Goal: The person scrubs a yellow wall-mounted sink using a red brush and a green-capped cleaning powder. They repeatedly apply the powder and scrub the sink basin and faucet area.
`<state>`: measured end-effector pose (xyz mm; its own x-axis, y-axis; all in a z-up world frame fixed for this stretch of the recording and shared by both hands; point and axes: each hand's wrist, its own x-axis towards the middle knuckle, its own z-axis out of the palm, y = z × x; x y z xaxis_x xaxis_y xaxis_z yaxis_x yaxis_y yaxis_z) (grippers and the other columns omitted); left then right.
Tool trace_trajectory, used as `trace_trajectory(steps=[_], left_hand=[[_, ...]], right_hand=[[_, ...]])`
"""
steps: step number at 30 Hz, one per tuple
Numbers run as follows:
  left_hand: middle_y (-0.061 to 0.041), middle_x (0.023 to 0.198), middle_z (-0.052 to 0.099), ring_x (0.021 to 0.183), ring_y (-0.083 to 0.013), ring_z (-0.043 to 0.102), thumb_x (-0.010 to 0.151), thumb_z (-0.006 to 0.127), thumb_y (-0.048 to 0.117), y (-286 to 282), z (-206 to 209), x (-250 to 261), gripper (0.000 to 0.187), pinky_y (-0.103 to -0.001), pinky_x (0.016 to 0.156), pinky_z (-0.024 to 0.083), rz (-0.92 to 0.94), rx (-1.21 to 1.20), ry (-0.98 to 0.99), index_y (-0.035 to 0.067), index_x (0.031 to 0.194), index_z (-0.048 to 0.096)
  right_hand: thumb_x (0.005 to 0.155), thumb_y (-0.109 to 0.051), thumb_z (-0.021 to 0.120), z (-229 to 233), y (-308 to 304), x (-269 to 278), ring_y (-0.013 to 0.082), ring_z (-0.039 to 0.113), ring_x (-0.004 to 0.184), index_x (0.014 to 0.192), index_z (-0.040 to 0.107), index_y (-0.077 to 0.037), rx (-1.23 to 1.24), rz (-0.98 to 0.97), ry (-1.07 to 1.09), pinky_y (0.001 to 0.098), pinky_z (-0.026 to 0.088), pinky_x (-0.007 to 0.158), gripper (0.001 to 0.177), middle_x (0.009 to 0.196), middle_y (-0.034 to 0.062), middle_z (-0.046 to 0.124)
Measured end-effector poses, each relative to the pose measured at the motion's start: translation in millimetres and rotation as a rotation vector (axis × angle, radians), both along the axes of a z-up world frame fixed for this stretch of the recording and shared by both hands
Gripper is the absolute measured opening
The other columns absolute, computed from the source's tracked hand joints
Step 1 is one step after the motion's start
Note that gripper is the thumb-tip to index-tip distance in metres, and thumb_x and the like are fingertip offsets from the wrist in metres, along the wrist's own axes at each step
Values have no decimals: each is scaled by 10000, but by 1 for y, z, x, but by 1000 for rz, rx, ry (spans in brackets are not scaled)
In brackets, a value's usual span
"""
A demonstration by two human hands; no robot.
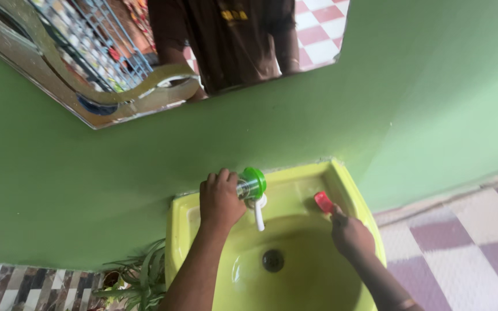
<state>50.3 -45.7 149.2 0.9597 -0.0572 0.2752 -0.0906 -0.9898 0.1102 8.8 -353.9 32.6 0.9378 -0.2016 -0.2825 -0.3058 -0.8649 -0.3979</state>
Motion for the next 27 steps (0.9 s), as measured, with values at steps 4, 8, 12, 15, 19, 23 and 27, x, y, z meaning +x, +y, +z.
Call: trace_trajectory(steps=[4, 8, 12, 15, 19, 23, 27], left_hand=[[-65, 1015, 599, 961, -294, 580, 699, 761, 113, -22, -1, -7, 278, -448, 814, 468, 44, 101, 2, 97, 964, 681], [-57, 1030, 599, 977, -294, 567, 670, 769, 111, -36, 7, -10, 301, -452, 843, 461, 98, 161, -10, 92, 957, 680], [-57, 1066, 599, 1009, -285, 561, 682, 785, 118, -50, 23, -9, 334, -451, 860, 451, 108, 204, 93, 84, 996, 675], [-57, 1095, 601, 1040, -280, 559, 648, 821, 142, -59, 24, -7, 407, -452, 902, 445, 49, 158, 180, 76, 1023, 676], [-36, 1109, 616, 1059, -274, 568, 681, 798, 92, -68, 22, -1, 347, -440, 920, 458, 37, 178, 131, 106, 1013, 697], [-72, 1114, 595, 1053, -288, 556, 595, 870, 182, -56, 26, -1, 506, -479, 902, 445, 96, 148, 224, 68, 1049, 678], [-50, 1086, 614, 1059, -293, 564, 689, 800, 125, -42, 25, -11, 325, -471, 887, 459, 126, 208, 172, 95, 994, 692]], right_hand=[[1033, -408, 404, 6, -8, 6, 383, 727, 965, 1455, 530, -411, 3, 51, 42, 512, 558, 857, 440, 1031, 159, 752], [1043, -414, 406, 10, -13, 4, 381, 721, 979, 1440, 544, -404, 38, 83, 50, 510, 557, 861, 421, 1050, 149, 749], [1021, -430, 432, 12, -17, 11, 381, 712, 1005, 1441, 541, -407, 52, 93, 41, 501, 551, 881, 434, 1080, 151, 739], [1028, -409, 412, 8, -19, 11, 368, 718, 1001, 1462, 518, -405, 73, 108, 29, 497, 557, 878, 448, 1070, 142, 746], [1019, -432, 436, 7, -19, 12, 371, 710, 1024, 1463, 521, -402, 76, 92, 35, 490, 549, 895, 453, 1104, 148, 736], [1032, -404, 413, 8, -21, 12, 368, 716, 1025, 1476, 518, -389, 80, 112, 60, 493, 552, 893, 457, 1105, 143, 745], [1021, -410, 431, 12, -20, 12, 374, 712, 1033, 1487, 506, -379, 77, 114, 36, 495, 548, 899, 473, 1115, 152, 741]])
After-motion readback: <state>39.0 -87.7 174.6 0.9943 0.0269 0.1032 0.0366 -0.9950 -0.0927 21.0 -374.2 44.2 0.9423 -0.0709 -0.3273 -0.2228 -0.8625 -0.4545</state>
